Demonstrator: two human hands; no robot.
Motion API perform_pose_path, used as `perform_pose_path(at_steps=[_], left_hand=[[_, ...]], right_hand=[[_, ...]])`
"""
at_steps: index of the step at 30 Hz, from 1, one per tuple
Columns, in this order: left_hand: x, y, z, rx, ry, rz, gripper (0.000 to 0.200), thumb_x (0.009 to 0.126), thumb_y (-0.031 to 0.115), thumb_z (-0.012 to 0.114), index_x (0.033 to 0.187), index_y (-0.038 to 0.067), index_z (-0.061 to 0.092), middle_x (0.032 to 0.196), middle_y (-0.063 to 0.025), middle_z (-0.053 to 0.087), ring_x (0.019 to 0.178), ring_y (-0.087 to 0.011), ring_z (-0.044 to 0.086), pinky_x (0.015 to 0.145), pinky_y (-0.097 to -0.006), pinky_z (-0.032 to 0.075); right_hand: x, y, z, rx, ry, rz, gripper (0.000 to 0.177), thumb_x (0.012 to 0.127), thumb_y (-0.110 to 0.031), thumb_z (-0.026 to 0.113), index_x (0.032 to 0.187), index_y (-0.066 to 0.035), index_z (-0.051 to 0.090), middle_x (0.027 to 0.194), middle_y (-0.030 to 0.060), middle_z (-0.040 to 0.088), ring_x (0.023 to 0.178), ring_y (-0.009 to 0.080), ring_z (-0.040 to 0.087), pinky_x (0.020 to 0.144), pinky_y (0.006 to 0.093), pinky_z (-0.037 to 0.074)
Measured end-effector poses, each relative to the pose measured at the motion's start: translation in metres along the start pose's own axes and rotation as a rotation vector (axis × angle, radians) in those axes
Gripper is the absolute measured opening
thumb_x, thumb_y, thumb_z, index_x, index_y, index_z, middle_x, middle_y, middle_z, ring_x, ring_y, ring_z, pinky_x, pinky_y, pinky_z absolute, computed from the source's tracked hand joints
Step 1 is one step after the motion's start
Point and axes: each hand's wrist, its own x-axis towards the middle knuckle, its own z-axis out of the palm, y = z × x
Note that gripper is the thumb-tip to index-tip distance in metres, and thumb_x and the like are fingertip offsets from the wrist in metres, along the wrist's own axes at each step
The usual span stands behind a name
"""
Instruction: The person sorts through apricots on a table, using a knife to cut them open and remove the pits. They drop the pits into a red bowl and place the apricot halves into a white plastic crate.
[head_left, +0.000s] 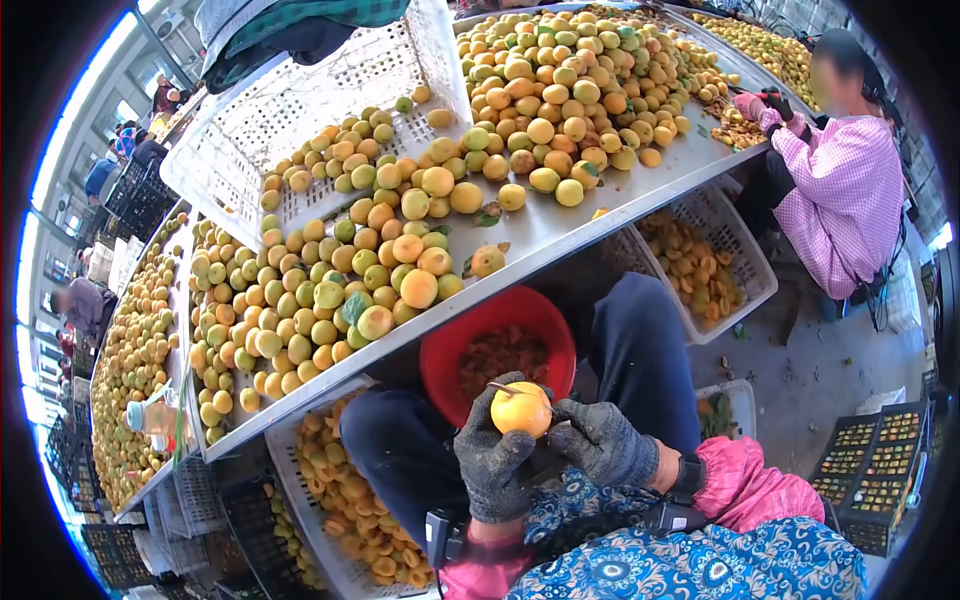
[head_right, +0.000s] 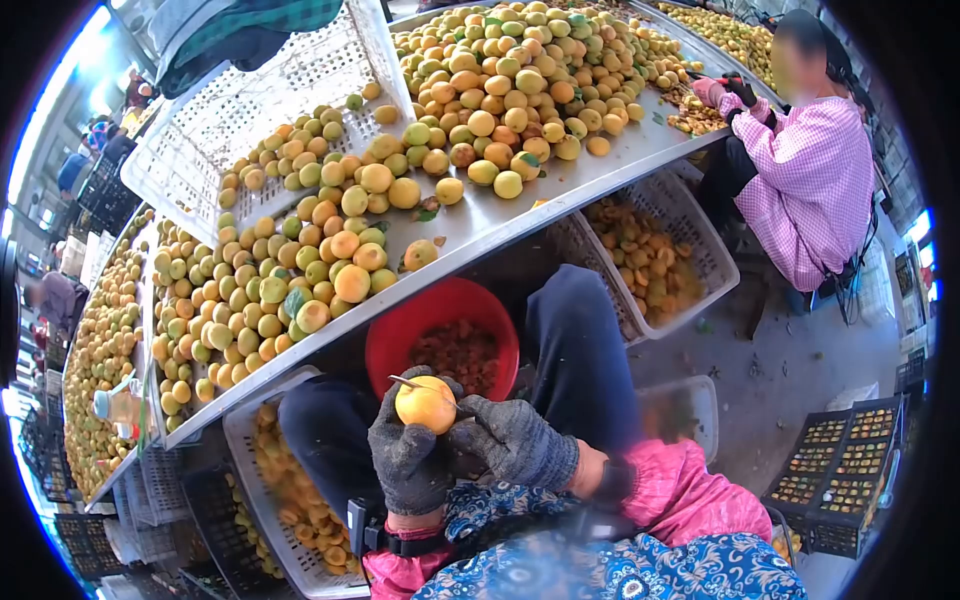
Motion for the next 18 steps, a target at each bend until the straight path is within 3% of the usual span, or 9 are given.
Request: perform_pose_path(at_steps=[4,6,10,14,18], left_hand=[[0.003,0.009,-0.005,0.156,-0.040,-0.030,0.074,0.063,0.036,0.085,0.115,-0.008,0.056,0.103,-0.0139,0.064,0.094,-0.0192,0.061,0.086,-0.0310,0.049],[0.006,0.008,-0.011,0.290,-0.111,-0.018,0.070,0.060,0.032,0.087,0.112,-0.006,0.060,0.103,-0.0122,0.065,0.095,-0.0184,0.061,0.087,-0.0311,0.049],[0.012,0.022,-0.019,0.464,-0.175,-0.128,0.067,0.056,0.025,0.090,0.110,-0.003,0.062,0.102,-0.0103,0.067,0.096,-0.0169,0.061,0.087,-0.0321,0.049],[0.021,0.028,-0.023,0.626,-0.230,-0.177,0.064,0.055,0.022,0.089,0.109,-0.001,0.063,0.101,-0.0106,0.067,0.096,-0.0157,0.062,0.087,-0.0314,0.049],[0.028,0.028,-0.018,1.106,-0.458,0.049,0.057,0.051,0.018,0.087,0.102,0.006,0.065,0.096,-0.0128,0.064,0.092,-0.0304,0.063,0.089,-0.0372,0.048]], right_hand=[[-0.001,-0.003,-0.020,0.041,-0.089,0.072,0.029,0.093,-0.020,0.055,0.115,-0.002,0.055,0.087,0.0183,0.066,0.082,0.0299,0.067,0.070,0.0345,0.051],[0.001,-0.001,-0.032,-0.085,-0.161,-0.064,0.026,0.091,-0.020,0.056,0.110,-0.003,0.057,0.081,0.0206,0.063,0.075,0.0333,0.066,0.065,0.0369,0.051],[0.003,-0.002,-0.052,-0.355,-0.238,-0.084,0.020,0.088,-0.021,0.058,0.098,-0.004,0.058,0.067,0.0197,0.059,0.063,0.0358,0.062,0.056,0.0432,0.048],[0.006,0.002,-0.057,-0.437,-0.277,-0.072,0.023,0.088,-0.025,0.058,0.098,-0.004,0.059,0.068,0.0192,0.060,0.065,0.0365,0.062,0.058,0.0440,0.049],[0.013,0.005,-0.059,-0.559,-0.402,-0.033,0.027,0.087,-0.029,0.057,0.099,-0.006,0.059,0.071,0.0188,0.062,0.068,0.0373,0.063,0.060,0.0453,0.050]])
